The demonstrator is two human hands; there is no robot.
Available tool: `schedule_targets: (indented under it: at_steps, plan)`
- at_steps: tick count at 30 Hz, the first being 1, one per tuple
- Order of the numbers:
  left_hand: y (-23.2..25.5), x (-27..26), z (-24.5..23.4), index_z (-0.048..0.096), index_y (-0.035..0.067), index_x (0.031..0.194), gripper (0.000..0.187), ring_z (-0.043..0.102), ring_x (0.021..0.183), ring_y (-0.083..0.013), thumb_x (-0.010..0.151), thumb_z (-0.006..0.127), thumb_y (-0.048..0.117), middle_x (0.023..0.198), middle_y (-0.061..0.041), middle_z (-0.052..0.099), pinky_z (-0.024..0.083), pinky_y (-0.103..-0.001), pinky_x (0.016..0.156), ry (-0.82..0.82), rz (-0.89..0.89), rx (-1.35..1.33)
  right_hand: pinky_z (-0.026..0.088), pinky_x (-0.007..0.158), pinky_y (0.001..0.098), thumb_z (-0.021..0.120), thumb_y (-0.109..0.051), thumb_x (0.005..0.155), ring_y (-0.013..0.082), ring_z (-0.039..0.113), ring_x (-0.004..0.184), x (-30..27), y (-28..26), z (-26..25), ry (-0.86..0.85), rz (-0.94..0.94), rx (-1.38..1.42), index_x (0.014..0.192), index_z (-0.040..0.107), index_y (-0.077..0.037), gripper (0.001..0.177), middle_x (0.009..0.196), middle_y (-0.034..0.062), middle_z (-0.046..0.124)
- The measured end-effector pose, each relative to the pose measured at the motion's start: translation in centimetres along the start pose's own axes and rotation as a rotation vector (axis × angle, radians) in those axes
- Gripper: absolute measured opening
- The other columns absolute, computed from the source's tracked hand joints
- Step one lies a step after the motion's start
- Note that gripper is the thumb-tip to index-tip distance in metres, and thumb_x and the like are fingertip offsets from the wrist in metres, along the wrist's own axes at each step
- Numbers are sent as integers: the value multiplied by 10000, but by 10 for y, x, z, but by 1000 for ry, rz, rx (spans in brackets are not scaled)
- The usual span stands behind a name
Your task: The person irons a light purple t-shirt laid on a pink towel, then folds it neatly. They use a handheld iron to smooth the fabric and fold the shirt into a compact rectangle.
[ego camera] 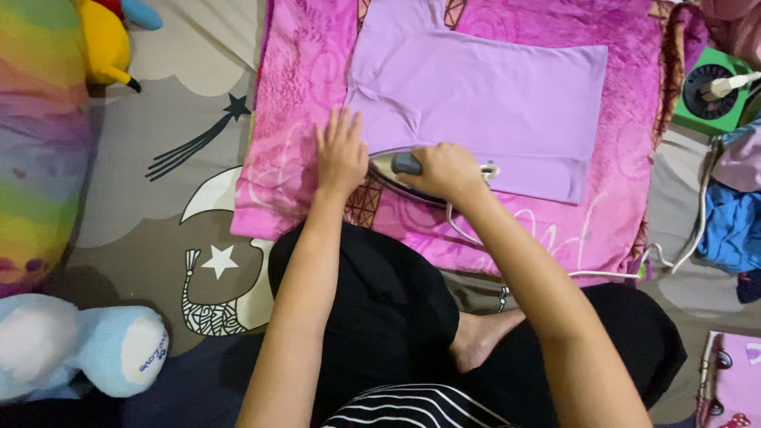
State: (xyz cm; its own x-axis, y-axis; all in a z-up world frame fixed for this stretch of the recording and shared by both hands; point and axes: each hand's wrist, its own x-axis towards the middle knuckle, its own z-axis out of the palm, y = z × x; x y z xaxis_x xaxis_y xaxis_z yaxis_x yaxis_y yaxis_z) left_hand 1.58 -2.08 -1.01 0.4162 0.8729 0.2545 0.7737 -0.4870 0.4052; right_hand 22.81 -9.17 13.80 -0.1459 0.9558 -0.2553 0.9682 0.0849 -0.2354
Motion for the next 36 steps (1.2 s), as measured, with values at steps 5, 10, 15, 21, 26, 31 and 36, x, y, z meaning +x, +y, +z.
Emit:
schedule_targets:
  at_steps: [5,10,15,21,26,31,36]
  plan:
    - [38,0,4,495,101,1502,607,305,1530,-335,945,651,284,1586,-144,436,203,-619,1230,-143,163,-46,554,719,542,736,-608,803,430,707,747,-44,62,-9,6,84,41,865,751,-104,508,783,223,721]
    - [42,-1,11,415,132,1548,699,267,1528,-321,922,636,350,1628,-119,368,178,-648,1195,-276,145,-6,563,702,527,735,-643,779,425,710,733,-91,119,-19,94,133,25,836,751,-88,558,761,222,713]
    - [35,-2,20,327,155,1610,731,224,1556,-328,967,573,401,1681,-121,282,149,-664,1200,-303,133,60,562,697,525,730,-645,786,417,709,707,-95,120,-15,31,158,-11,869,760,-108,544,736,216,715]
    - [36,-3,20,316,145,1616,739,226,1545,-352,964,571,381,1680,-150,269,146,-670,1193,-291,144,77,562,682,530,736,-629,788,412,708,689,-53,77,-3,100,86,1,880,761,-118,520,720,209,708]
    - [33,-8,17,339,163,1618,728,252,1541,-349,949,567,337,1678,-145,277,172,-662,1192,-284,140,92,567,718,523,730,-613,787,404,716,754,-38,76,-4,142,83,56,903,762,-107,519,780,195,727]
    - [48,4,18,394,136,1588,695,268,1521,-367,958,571,370,1668,-154,292,178,-673,1187,-297,61,113,560,749,536,723,-631,792,412,718,796,-57,123,-15,-2,144,10,984,764,-130,538,831,210,737]
    - [80,16,27,411,97,1559,710,244,1513,-405,951,593,414,1653,-199,294,167,-684,1180,-301,118,89,564,762,528,738,-630,783,413,721,804,-99,182,-28,26,207,-28,970,774,-129,536,850,214,741]
